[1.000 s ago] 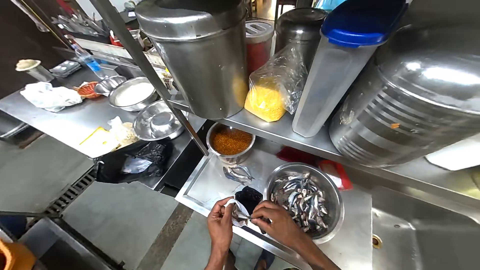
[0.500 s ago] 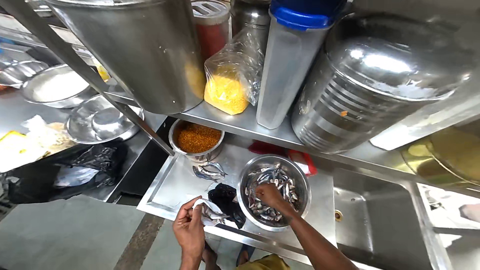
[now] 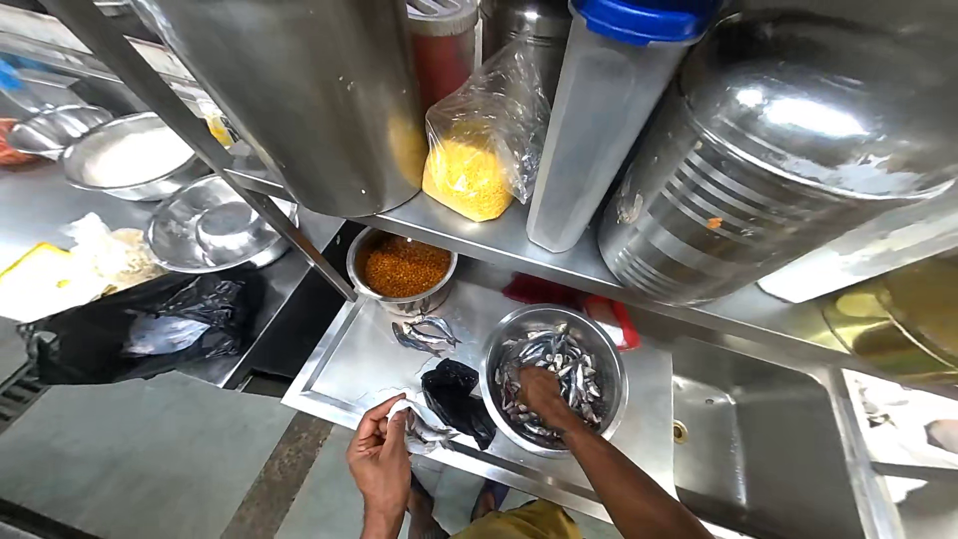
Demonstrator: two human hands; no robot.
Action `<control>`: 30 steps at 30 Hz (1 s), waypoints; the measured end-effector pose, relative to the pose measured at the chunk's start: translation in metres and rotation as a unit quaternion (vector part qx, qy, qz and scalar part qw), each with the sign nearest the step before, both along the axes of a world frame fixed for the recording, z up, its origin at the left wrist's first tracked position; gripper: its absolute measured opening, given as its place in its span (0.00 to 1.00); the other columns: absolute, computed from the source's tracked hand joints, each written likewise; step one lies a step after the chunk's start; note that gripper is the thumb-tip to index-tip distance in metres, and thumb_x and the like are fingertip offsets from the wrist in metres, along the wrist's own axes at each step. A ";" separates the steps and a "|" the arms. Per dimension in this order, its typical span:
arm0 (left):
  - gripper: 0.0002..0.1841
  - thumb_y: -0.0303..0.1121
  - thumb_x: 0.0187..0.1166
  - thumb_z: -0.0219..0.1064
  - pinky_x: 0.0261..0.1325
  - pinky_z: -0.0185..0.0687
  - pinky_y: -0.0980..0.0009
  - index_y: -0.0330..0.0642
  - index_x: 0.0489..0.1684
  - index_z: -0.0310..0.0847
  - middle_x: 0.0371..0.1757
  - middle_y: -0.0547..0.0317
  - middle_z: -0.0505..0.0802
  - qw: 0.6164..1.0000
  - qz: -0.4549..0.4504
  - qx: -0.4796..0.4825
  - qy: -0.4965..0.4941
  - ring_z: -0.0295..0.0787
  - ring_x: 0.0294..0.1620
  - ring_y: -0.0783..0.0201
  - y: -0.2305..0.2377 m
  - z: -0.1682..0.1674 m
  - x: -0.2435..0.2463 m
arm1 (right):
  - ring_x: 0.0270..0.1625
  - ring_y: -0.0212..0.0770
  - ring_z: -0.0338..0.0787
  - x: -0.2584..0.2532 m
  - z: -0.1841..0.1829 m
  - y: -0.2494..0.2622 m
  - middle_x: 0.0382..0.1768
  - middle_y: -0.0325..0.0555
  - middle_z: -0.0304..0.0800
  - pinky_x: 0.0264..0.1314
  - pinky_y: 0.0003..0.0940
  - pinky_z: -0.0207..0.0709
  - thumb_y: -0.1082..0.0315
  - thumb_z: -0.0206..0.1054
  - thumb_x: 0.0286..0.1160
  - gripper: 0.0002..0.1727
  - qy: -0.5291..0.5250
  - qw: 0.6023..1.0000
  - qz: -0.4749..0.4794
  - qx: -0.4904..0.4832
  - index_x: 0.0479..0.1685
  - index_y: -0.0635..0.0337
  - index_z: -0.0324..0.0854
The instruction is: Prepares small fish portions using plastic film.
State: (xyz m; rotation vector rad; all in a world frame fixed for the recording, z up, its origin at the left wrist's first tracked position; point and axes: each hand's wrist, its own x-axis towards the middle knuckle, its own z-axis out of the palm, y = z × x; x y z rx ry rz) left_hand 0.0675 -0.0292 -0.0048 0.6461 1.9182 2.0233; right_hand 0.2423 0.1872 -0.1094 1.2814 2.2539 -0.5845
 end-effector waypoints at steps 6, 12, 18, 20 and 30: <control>0.10 0.21 0.77 0.64 0.17 0.68 0.83 0.32 0.49 0.89 0.20 0.66 0.83 1.000 0.003 0.002 -0.007 0.72 0.15 0.76 -0.006 -0.003 -0.005 | 0.50 0.52 0.93 0.058 0.013 0.011 0.46 0.52 0.94 0.59 0.58 0.84 0.60 0.75 0.72 0.15 0.274 0.941 -0.195 0.014 0.53 0.57 0.90; 0.10 0.23 0.78 0.65 0.15 0.67 0.81 0.33 0.49 0.90 0.20 0.65 0.83 1.000 -0.006 -0.013 -0.017 0.71 0.14 0.74 -0.006 -0.006 -0.006 | 0.36 0.38 0.94 0.098 0.049 -0.006 0.40 0.40 0.96 0.44 0.43 0.90 0.68 0.78 0.70 0.12 0.491 0.820 -0.292 0.044 0.52 0.54 0.91; 0.10 0.22 0.78 0.64 0.17 0.70 0.80 0.33 0.50 0.89 0.21 0.64 0.85 0.999 -0.014 -0.020 -0.024 0.74 0.15 0.73 -0.001 -0.002 -0.003 | 0.41 0.35 0.96 0.102 0.082 -0.004 0.46 0.36 0.97 0.48 0.41 0.93 0.66 0.79 0.69 0.11 0.485 0.833 -0.242 0.107 0.50 0.52 0.91; 0.09 0.22 0.78 0.64 0.17 0.70 0.80 0.34 0.49 0.89 0.20 0.65 0.84 0.999 -0.016 -0.022 -0.027 0.73 0.14 0.73 0.000 -0.002 -0.001 | 0.44 0.37 0.96 0.102 0.079 -0.002 0.48 0.39 0.96 0.50 0.45 0.92 0.64 0.79 0.70 0.12 0.453 0.855 -0.226 0.117 0.50 0.52 0.92; 0.09 0.23 0.77 0.67 0.17 0.67 0.76 0.37 0.48 0.91 0.16 0.63 0.80 0.998 -0.008 -0.048 -0.035 0.69 0.13 0.70 0.000 -0.004 0.000 | 0.33 0.46 0.95 0.066 0.129 -0.035 0.42 0.48 0.96 0.39 0.42 0.94 0.74 0.79 0.64 0.15 0.639 0.731 -0.238 -0.004 0.51 0.59 0.90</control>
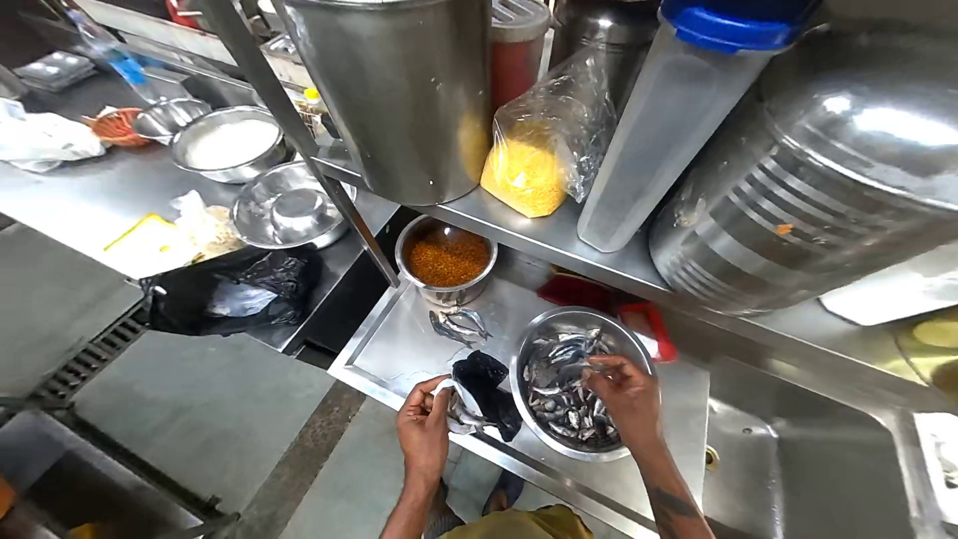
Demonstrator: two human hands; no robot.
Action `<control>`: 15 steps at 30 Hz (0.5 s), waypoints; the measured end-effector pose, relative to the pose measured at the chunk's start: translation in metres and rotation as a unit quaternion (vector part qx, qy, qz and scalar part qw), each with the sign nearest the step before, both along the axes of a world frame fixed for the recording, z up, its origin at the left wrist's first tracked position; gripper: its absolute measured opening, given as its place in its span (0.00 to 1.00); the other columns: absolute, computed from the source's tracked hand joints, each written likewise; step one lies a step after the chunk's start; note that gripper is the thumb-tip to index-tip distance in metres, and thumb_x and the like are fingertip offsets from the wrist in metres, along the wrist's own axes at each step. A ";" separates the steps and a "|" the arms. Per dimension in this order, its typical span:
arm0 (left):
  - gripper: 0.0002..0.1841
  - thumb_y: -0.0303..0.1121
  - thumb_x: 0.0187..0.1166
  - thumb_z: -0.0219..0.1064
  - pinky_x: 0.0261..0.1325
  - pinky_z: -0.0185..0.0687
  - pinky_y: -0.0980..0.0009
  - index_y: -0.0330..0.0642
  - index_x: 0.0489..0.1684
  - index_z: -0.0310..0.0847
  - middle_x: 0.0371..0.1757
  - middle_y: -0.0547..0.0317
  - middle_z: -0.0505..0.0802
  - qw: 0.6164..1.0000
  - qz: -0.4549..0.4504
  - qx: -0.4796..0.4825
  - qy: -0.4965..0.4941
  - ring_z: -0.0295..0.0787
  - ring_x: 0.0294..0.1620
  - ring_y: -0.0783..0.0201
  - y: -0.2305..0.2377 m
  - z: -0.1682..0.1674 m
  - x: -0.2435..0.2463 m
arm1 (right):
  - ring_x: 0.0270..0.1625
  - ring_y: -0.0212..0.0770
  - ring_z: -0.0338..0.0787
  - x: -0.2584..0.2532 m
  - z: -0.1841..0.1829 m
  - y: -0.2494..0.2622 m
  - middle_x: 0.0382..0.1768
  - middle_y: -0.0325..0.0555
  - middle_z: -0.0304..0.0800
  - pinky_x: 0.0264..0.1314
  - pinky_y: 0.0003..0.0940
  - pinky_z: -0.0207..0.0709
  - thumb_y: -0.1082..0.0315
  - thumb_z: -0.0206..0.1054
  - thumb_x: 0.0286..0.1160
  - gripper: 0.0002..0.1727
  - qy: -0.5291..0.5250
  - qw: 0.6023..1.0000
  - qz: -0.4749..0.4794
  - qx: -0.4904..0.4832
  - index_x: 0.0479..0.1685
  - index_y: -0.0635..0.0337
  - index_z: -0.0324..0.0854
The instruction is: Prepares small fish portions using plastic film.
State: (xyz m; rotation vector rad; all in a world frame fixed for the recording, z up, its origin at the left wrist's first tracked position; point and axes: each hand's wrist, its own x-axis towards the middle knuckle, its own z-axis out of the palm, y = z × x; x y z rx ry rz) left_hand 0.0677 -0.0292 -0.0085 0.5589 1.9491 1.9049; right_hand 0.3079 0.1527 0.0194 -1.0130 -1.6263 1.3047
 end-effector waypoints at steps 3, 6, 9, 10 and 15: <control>0.08 0.23 0.77 0.67 0.17 0.66 0.75 0.38 0.46 0.92 0.14 0.63 0.77 1.000 0.002 -0.017 -0.009 0.67 0.12 0.70 0.001 0.000 -0.003 | 0.38 0.49 0.95 -0.025 0.028 -0.027 0.49 0.50 0.95 0.43 0.45 0.95 0.76 0.79 0.63 0.16 0.075 0.995 0.068 -0.016 0.52 0.59 0.90; 0.07 0.24 0.78 0.68 0.15 0.64 0.74 0.38 0.45 0.93 0.13 0.63 0.76 1.000 0.004 -0.027 -0.011 0.65 0.11 0.69 0.002 0.001 -0.004 | 0.48 0.47 0.95 -0.055 0.044 -0.054 0.50 0.48 0.93 0.47 0.43 0.96 0.76 0.81 0.61 0.14 0.117 0.984 0.127 0.034 0.47 0.59 0.90; 0.07 0.25 0.79 0.68 0.15 0.68 0.72 0.37 0.46 0.92 0.14 0.59 0.78 0.999 0.004 -0.033 -0.031 0.68 0.11 0.67 0.002 0.006 -0.006 | 0.52 0.39 0.95 -0.087 0.034 -0.073 0.49 0.40 0.95 0.52 0.38 0.95 0.75 0.79 0.62 0.10 0.093 0.968 0.176 0.154 0.42 0.55 0.92; 0.07 0.25 0.79 0.68 0.15 0.70 0.71 0.37 0.46 0.92 0.14 0.58 0.79 0.999 0.005 -0.031 -0.040 0.70 0.11 0.66 0.003 0.008 -0.007 | 0.55 0.35 0.94 -0.096 0.023 -0.075 0.50 0.37 0.95 0.56 0.35 0.94 0.74 0.78 0.64 0.09 0.053 0.956 0.199 0.207 0.42 0.53 0.93; 0.07 0.24 0.79 0.67 0.14 0.73 0.72 0.35 0.45 0.92 0.15 0.57 0.84 0.999 -0.013 -0.019 -0.033 0.74 0.11 0.67 0.000 0.013 -0.009 | 0.63 0.31 0.87 -0.108 -0.021 -0.079 0.55 0.30 0.92 0.66 0.28 0.82 0.63 0.64 0.83 0.10 -0.144 0.872 0.320 0.341 0.50 0.44 0.92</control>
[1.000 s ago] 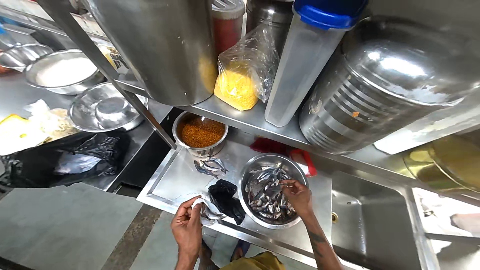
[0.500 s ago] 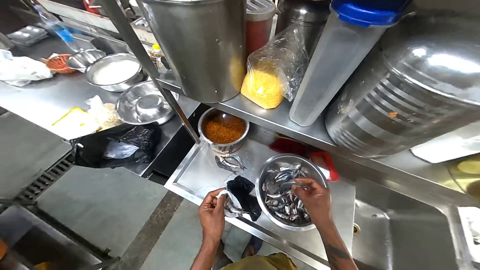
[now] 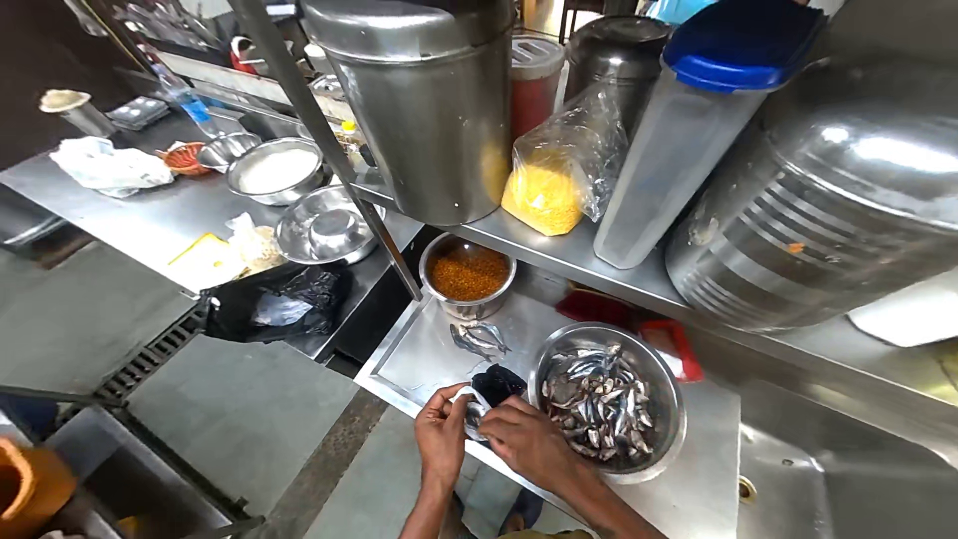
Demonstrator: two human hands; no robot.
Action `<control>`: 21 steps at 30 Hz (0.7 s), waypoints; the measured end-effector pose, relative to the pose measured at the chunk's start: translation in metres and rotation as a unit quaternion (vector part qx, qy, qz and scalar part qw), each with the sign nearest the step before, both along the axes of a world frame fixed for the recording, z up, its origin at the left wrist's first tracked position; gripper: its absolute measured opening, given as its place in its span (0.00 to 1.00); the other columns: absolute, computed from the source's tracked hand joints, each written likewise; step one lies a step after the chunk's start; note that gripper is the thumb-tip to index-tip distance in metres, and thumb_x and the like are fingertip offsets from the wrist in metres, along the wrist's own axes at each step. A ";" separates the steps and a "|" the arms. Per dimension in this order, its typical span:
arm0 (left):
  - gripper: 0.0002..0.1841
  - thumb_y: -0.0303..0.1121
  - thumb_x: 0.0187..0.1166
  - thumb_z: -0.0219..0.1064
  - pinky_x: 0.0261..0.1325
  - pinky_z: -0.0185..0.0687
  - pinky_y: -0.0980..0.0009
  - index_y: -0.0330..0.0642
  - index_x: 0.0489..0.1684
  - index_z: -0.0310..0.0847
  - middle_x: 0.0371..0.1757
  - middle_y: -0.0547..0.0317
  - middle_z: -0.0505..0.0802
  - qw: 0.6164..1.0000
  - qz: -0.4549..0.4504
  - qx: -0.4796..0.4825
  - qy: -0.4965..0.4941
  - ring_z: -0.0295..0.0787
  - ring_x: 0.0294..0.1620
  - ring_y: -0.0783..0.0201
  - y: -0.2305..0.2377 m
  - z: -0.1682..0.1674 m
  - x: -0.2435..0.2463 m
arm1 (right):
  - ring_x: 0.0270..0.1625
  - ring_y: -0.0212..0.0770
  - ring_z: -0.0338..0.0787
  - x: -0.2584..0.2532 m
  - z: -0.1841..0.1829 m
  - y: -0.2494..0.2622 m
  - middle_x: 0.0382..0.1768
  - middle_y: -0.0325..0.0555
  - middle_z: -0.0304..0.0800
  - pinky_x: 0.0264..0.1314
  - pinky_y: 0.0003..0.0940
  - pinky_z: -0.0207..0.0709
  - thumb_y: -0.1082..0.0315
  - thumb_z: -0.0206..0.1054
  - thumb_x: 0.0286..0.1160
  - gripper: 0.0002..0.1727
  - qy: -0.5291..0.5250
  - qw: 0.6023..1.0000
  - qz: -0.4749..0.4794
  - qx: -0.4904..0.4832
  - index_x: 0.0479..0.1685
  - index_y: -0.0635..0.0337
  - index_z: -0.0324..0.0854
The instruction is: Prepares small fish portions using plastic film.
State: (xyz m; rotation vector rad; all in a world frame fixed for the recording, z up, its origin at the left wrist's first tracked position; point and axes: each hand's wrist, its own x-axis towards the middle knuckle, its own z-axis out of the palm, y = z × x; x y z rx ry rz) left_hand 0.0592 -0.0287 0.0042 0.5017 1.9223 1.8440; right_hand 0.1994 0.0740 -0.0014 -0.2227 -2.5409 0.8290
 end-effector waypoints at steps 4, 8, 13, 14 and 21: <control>0.08 0.25 0.78 0.67 0.17 0.74 0.71 0.37 0.46 0.92 0.16 0.57 0.84 1.000 -0.001 0.021 0.012 0.74 0.13 0.66 -0.006 -0.007 0.000 | 0.56 0.29 0.90 0.001 0.003 -0.003 0.50 0.31 0.95 0.62 0.27 0.84 0.63 0.68 0.81 0.08 0.009 0.997 -0.002 -0.079 0.47 0.47 0.93; 0.08 0.25 0.78 0.68 0.18 0.71 0.72 0.37 0.46 0.93 0.16 0.58 0.83 1.000 0.000 0.028 0.013 0.72 0.12 0.68 -0.006 -0.014 0.000 | 0.58 0.33 0.90 -0.007 0.002 -0.015 0.51 0.35 0.94 0.65 0.29 0.85 0.68 0.68 0.80 0.07 0.058 0.997 0.011 -0.057 0.45 0.50 0.93; 0.08 0.25 0.79 0.68 0.12 0.74 0.71 0.36 0.48 0.92 0.16 0.57 0.82 0.999 -0.008 0.028 0.012 0.74 0.11 0.65 -0.008 -0.017 0.001 | 0.58 0.30 0.89 -0.004 0.001 -0.011 0.46 0.28 0.95 0.64 0.30 0.82 0.60 0.64 0.83 0.10 -0.028 0.999 -0.028 -0.014 0.44 0.43 0.92; 0.08 0.24 0.79 0.67 0.12 0.74 0.71 0.36 0.49 0.92 0.16 0.57 0.82 0.999 -0.008 0.031 0.012 0.74 0.11 0.65 -0.009 -0.017 0.001 | 0.57 0.29 0.89 -0.002 0.002 -0.007 0.45 0.27 0.95 0.63 0.30 0.82 0.58 0.65 0.82 0.09 -0.043 0.998 -0.025 -0.048 0.44 0.42 0.93; 0.08 0.23 0.79 0.66 0.12 0.74 0.72 0.33 0.48 0.91 0.18 0.56 0.85 0.999 -0.020 0.028 0.003 0.76 0.12 0.66 -0.006 -0.014 0.007 | 0.54 0.30 0.90 0.000 -0.007 -0.006 0.44 0.30 0.95 0.62 0.30 0.83 0.55 0.65 0.83 0.11 -0.054 0.991 -0.053 -0.109 0.46 0.44 0.93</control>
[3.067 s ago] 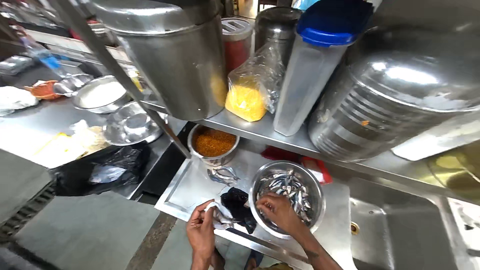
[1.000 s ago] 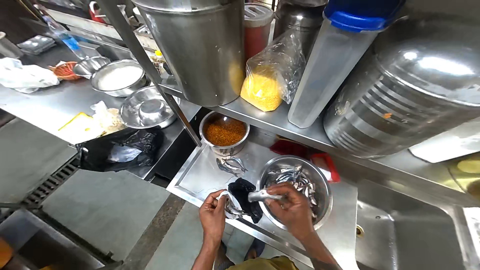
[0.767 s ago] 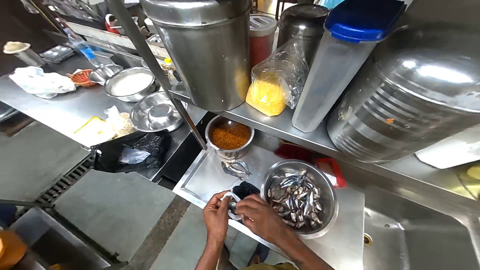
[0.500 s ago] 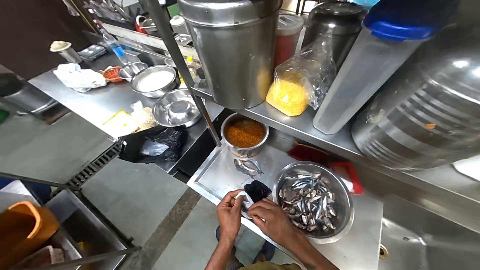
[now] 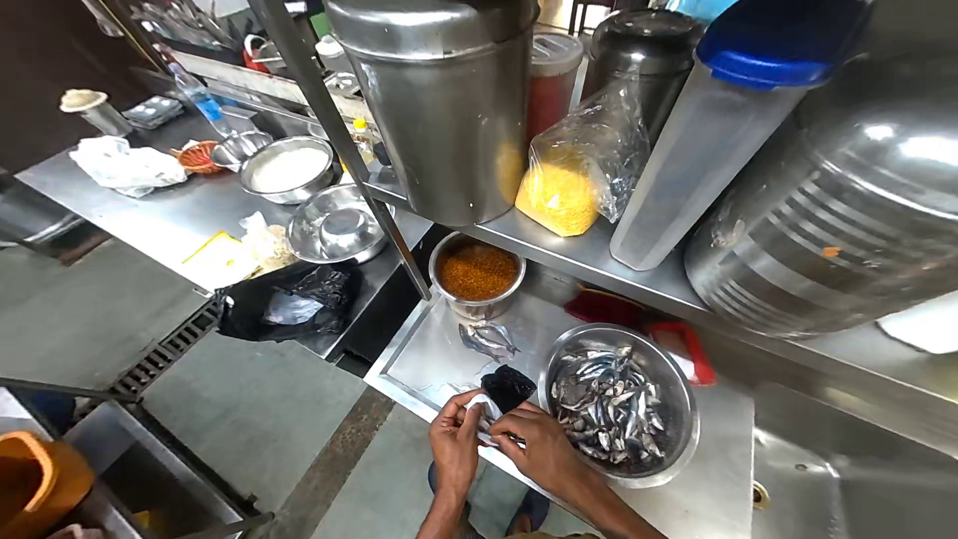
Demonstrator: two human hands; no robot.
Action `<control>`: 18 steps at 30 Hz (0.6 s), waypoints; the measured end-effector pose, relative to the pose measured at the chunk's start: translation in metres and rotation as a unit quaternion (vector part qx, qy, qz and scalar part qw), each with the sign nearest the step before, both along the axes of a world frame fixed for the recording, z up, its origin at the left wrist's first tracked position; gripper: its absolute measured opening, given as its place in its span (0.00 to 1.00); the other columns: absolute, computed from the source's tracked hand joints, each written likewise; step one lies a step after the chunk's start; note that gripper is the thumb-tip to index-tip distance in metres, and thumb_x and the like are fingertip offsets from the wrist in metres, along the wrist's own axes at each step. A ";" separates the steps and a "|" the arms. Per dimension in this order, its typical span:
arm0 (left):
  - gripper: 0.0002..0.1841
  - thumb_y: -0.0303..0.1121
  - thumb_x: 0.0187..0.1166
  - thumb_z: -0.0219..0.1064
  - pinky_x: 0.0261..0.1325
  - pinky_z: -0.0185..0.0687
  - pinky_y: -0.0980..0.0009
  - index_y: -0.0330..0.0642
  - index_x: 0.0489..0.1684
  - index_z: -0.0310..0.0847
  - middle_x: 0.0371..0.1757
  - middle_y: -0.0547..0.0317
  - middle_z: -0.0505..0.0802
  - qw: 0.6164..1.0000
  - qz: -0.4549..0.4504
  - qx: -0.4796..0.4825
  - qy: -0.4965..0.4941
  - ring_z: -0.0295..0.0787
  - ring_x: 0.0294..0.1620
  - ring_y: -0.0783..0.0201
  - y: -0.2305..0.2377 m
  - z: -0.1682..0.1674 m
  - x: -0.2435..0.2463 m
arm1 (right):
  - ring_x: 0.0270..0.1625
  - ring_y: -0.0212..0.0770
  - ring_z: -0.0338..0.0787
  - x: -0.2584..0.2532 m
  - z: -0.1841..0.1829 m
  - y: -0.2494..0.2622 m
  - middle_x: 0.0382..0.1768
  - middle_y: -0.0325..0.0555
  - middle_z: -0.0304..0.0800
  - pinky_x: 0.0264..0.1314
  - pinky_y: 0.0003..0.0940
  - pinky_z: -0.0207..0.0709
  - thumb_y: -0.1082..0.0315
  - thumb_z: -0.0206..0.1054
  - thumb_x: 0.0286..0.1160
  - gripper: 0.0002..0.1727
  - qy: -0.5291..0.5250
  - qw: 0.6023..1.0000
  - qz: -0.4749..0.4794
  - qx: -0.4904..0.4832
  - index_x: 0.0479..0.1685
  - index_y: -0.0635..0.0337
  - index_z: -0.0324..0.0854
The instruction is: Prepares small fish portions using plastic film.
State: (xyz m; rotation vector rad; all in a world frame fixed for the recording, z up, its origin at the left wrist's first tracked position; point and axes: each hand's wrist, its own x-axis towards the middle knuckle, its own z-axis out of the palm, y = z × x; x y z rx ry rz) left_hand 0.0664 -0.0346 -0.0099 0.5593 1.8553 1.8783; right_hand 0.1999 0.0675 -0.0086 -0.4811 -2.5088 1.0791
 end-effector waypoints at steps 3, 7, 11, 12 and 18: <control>0.09 0.23 0.79 0.66 0.12 0.76 0.71 0.32 0.51 0.90 0.19 0.55 0.85 1.000 0.002 0.011 0.001 0.77 0.12 0.65 0.001 0.002 -0.002 | 0.54 0.27 0.90 -0.001 0.005 0.004 0.48 0.28 0.95 0.58 0.28 0.85 0.55 0.70 0.80 0.08 0.035 0.998 -0.021 -0.055 0.45 0.42 0.94; 0.10 0.23 0.79 0.65 0.20 0.76 0.74 0.33 0.50 0.90 0.24 0.59 0.89 0.998 0.030 0.009 0.052 0.78 0.17 0.70 -0.010 0.008 -0.013 | 0.44 0.29 0.93 0.020 0.014 0.037 0.48 0.31 0.95 0.47 0.33 0.91 0.54 0.73 0.77 0.10 0.045 0.975 -0.122 -0.179 0.46 0.46 0.94; 0.09 0.23 0.79 0.65 0.20 0.75 0.80 0.33 0.50 0.89 0.26 0.65 0.89 0.998 0.020 0.003 0.067 0.78 0.19 0.76 -0.015 0.014 -0.012 | 0.50 0.41 0.94 0.082 -0.012 0.104 0.50 0.43 0.95 0.60 0.47 0.88 0.59 0.68 0.83 0.12 -0.121 0.962 -0.226 -0.098 0.56 0.52 0.91; 0.09 0.24 0.79 0.65 0.17 0.72 0.80 0.33 0.50 0.89 0.25 0.65 0.88 0.997 0.020 0.005 0.070 0.77 0.17 0.75 -0.016 0.012 -0.013 | 0.54 0.44 0.94 0.096 -0.024 0.117 0.52 0.46 0.95 0.65 0.51 0.86 0.60 0.67 0.83 0.12 -0.177 0.953 -0.238 -0.070 0.56 0.53 0.91; 0.09 0.23 0.79 0.65 0.16 0.71 0.81 0.34 0.50 0.90 0.25 0.64 0.88 0.997 0.037 0.002 0.066 0.76 0.16 0.74 -0.023 0.013 -0.016 | 0.50 0.44 0.93 0.116 -0.057 0.130 0.44 0.45 0.95 0.61 0.53 0.86 0.53 0.67 0.83 0.14 -0.223 0.945 -0.228 -0.075 0.45 0.52 0.93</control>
